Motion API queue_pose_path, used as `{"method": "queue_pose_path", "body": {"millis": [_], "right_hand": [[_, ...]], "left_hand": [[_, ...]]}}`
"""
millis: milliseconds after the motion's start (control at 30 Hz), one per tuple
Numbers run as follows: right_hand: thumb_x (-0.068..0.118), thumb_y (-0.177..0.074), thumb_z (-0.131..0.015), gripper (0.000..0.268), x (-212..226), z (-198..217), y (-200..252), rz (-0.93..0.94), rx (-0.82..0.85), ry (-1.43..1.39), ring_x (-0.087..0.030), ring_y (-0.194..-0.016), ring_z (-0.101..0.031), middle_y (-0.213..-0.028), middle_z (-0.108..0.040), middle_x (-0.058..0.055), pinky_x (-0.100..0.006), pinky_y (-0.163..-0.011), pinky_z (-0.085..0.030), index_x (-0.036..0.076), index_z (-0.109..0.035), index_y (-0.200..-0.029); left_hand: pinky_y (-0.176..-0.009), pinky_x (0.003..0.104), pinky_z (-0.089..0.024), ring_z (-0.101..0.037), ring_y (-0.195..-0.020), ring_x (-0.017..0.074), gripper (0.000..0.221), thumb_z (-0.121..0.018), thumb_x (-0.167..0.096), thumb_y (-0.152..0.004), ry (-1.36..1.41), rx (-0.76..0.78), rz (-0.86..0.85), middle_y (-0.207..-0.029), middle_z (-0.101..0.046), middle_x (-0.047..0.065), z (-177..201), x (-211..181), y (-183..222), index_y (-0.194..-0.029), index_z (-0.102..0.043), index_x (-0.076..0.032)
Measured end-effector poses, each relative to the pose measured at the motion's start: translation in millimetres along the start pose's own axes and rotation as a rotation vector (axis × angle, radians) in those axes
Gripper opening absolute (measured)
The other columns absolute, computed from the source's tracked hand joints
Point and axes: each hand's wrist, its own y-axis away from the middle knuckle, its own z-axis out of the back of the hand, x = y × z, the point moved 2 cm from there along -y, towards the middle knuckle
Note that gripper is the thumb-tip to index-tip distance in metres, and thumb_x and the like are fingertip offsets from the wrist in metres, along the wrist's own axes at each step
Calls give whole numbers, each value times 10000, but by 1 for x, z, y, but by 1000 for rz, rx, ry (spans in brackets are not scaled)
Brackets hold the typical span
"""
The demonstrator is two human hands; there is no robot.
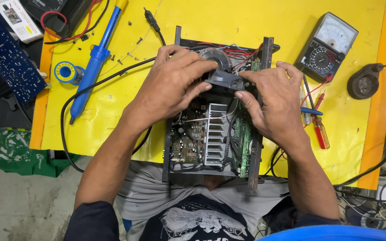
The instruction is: Repairing an electronic device by repositioning an internal cooling fan and adjusting wires.
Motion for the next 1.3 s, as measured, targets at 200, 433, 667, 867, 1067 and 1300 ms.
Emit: {"method": "queue_pose_path", "body": {"millis": [200,433,667,867,1067,1300], "right_hand": [[306,-1121,-563,350,-5,3,8,-43,-61,-20,-333,-983,-566,-1107,-704,-129,-470,-932,-349,-2,-660,-1255],[204,-1104,-602,301,-2,7,7,-60,-25,-144,-357,-1078,-602,-1185,-669,-181,-456,-938,-408,-26,-634,-1296],[166,-1085,-636,297,10,8,-8,122,29,-97,-380,-1026,-642,-1194,-675,-213,-474,-903,-512,-41,-615,-1298],[199,-1070,-673,291,11,6,-19,233,114,56,-290,-953,-665,-1136,-701,-168,-401,-832,-572,-12,-657,-1271],[278,-1060,-659,298,9,-2,-28,291,249,210,-283,-865,-589,-1076,-649,-90,-403,-709,-472,63,-648,-1265],[169,-995,-627,150,15,-26,-39,364,382,385,-226,-835,-603,-926,-631,-19,-364,-700,-468,123,-695,-1120]], "left_hand": [[-1014,465,-377,-616,-1152,309,420,-658,-238,-1065,127,-137,82,-1259,-707,139,11,2,14,-1422,-572,-33],[-954,440,-377,-607,-1100,289,297,-666,-226,-1046,114,-182,119,-1202,-714,111,0,-2,30,-1291,-668,-58],[-1098,524,-310,-618,-1149,275,487,-687,-340,-1008,102,-47,107,-1241,-719,118,-17,-4,35,-1408,-602,-75],[-1107,557,-292,-613,-1087,262,427,-795,-288,-943,-1,-48,81,-1116,-717,71,-28,-2,34,-1303,-687,-85],[-1080,626,-306,-572,-1091,319,380,-789,-260,-899,-168,46,85,-1089,-660,80,-27,-6,28,-1225,-705,-82],[-1086,612,-355,-570,-1133,334,334,-685,-50,-882,-186,134,119,-1122,-636,122,-25,-8,25,-1215,-707,-34]]}}
